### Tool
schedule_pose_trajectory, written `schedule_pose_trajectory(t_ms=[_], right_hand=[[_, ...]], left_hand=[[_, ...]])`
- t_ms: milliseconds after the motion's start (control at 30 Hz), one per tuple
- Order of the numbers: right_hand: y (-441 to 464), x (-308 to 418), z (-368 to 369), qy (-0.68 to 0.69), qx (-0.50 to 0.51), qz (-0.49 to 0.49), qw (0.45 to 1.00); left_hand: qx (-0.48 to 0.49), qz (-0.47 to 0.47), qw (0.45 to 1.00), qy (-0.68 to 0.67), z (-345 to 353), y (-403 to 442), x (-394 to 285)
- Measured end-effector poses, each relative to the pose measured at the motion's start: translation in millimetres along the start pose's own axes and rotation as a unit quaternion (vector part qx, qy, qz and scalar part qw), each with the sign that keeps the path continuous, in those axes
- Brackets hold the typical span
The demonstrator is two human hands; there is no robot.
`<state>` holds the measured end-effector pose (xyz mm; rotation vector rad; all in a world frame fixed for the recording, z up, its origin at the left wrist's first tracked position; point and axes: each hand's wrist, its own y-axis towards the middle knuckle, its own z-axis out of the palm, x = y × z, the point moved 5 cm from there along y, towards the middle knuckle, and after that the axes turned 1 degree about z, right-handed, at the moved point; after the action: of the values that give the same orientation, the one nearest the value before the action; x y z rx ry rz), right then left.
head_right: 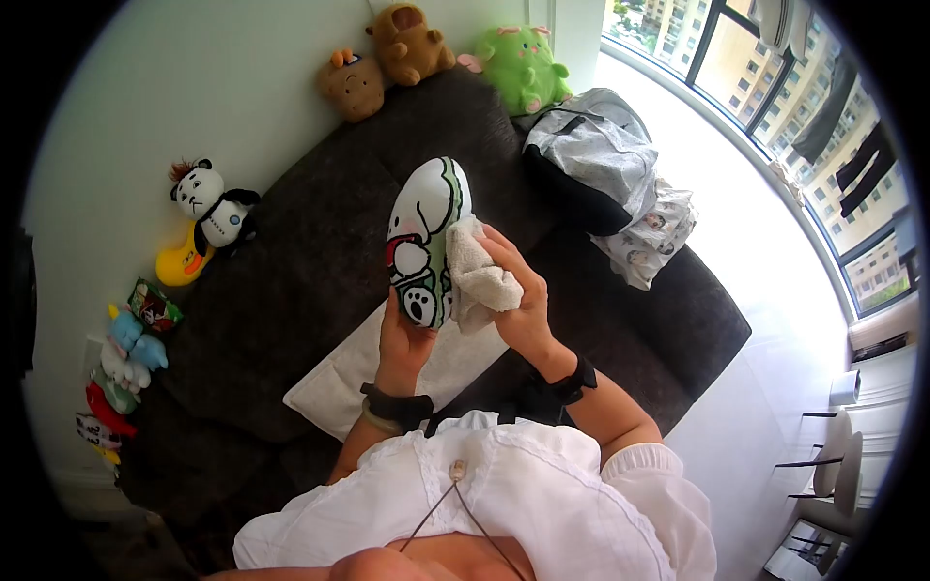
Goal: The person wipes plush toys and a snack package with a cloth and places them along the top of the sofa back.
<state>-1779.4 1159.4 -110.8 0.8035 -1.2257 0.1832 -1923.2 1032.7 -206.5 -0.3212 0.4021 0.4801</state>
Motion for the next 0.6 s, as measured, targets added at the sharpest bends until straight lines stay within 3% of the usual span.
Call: schedule_pose_trajectory(t_ms=[100,233,367,400,533,600], right_hand=[[-2,1,-10,0.014,0.012,-0.020,1.000],[-4,22,-14,0.001,0.090,-0.068,0.994],[-13,29,-11,-0.145,0.094,-0.100,0.980],[-14,33,-12,-0.169,0.089,-0.116,0.975],[-34,17,-23,-0.171,0.189,-0.010,0.967],[-37,22,-28,-0.168,0.208,-0.002,0.964]], left_hand=[[0.112,0.015,0.984,0.135,-1,-3,-2],[0.139,0.019,0.968,0.207,24,-11,-15],[0.110,-0.017,0.970,0.218,21,-7,-20],[0.095,0.018,0.964,0.248,24,-6,-24],[0.051,0.145,0.916,0.371,47,-16,-44],[0.039,0.201,0.884,0.421,50,-19,-53]])
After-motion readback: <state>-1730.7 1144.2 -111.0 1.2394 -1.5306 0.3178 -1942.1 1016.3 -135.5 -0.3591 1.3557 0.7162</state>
